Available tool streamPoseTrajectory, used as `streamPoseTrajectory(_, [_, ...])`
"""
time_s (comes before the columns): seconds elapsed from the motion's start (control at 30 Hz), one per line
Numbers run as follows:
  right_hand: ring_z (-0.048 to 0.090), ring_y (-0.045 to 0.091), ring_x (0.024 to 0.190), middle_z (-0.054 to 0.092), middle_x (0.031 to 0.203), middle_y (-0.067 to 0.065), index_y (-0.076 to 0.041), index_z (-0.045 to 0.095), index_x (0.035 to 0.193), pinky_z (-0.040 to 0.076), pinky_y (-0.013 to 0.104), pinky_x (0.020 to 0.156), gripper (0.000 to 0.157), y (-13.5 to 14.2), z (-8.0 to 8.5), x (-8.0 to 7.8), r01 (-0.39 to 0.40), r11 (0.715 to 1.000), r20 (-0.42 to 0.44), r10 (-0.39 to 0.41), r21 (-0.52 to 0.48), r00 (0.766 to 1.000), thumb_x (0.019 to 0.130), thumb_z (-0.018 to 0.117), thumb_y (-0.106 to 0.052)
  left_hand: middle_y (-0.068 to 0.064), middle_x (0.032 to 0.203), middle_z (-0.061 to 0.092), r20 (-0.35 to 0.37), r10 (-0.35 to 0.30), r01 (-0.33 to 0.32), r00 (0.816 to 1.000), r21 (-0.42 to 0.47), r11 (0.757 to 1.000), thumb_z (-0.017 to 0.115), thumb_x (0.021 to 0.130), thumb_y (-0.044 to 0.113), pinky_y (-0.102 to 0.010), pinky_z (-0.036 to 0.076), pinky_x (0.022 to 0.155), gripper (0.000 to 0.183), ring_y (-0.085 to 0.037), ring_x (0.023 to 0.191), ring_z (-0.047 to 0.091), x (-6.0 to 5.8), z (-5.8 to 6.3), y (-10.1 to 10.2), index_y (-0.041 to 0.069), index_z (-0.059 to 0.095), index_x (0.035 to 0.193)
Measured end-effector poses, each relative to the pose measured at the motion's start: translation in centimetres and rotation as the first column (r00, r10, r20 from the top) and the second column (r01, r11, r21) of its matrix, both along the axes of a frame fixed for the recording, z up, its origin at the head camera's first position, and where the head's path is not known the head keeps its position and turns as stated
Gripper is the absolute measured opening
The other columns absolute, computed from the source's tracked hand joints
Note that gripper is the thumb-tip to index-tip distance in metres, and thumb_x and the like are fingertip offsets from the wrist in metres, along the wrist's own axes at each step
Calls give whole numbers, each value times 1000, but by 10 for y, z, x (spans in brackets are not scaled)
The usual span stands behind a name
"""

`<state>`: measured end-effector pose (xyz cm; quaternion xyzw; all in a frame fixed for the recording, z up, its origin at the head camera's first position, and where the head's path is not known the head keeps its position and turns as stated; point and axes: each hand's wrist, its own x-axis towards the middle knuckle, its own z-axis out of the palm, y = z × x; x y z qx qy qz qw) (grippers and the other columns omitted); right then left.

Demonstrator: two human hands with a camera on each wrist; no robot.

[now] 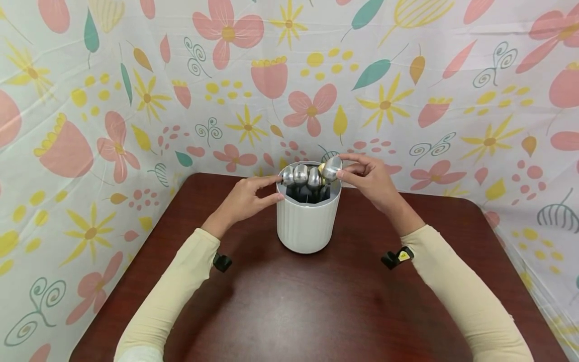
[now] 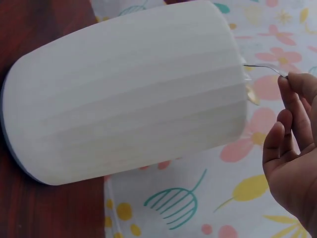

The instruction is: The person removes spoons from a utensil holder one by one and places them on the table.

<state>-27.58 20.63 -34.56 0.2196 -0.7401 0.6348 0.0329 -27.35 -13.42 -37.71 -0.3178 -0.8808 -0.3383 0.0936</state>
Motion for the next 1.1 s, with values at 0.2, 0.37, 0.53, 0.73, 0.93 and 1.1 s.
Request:
streamPoseTrajectory(0.2, [71, 10, 84, 77, 86, -3, 1, 65, 133, 54, 20, 74, 39, 1, 15, 0, -20, 998, -49, 17, -60, 999, 95, 70, -1, -2, 140, 64, 2, 0, 0, 1000, 0, 1000, 71, 96, 48, -43, 49, 106, 54, -20, 131, 58, 0, 0, -1, 20, 64, 142])
streamPoseTrajectory(0.37, [67, 6, 80, 77, 86, -5, 0, 67, 132, 46, 20, 65, 38, 2, 29, -1, 0, 999, -115, -5, -46, 993, 94, 71, 0, -2, 140, 64, 2, 1, -1, 1000, 11, 1000, 71, 95, 47, -42, 50, 106, 54, -19, 130, 59, 0, 0, -1, 20, 64, 142])
streamPoseTrajectory(0.53, [70, 7, 81, 78, 85, -4, -3, 71, 128, 51, 20, 70, 36, 3, 44, -2, 17, 997, -172, -30, -79, 985, 92, 75, -2, -1, 140, 64, 2, 6, -6, 1000, 8, 1000, 71, 95, 48, -41, 50, 105, 54, -18, 129, 60, 0, 1, 0, 21, 64, 141])
streamPoseTrajectory(0.73, [71, 8, 75, 78, 82, 0, -5, 74, 124, 55, 20, 72, 35, 7, 62, 3, -11, 979, -169, -24, -202, 985, 89, 76, 3, -2, 140, 64, 11, -2, 2, 1000, 8, 1000, 71, 96, 47, -42, 50, 105, 53, -19, 129, 60, 1, 1, -1, 21, 64, 142])
streamPoseTrajectory(0.93, [71, 11, 71, 77, 81, 4, -2, 73, 123, 57, 21, 71, 37, 15, 77, 10, -38, 948, -174, -19, -315, 984, 88, 75, 8, -2, 141, 64, 12, -4, 4, 1000, 16, 1000, 72, 95, 46, -41, 50, 106, 54, -19, 130, 59, 1, 1, -1, 20, 64, 141])
streamPoseTrajectory(1.1, [69, 12, 67, 76, 78, 7, 3, 73, 121, 56, 21, 67, 39, 21, 87, 16, -50, 915, -198, -33, -399, 980, 88, 63, 21, -2, 141, 63, 17, -5, 4, 1000, 17, 1000, 72, 95, 47, -42, 49, 106, 54, -19, 130, 59, 2, 1, 0, 21, 64, 142])
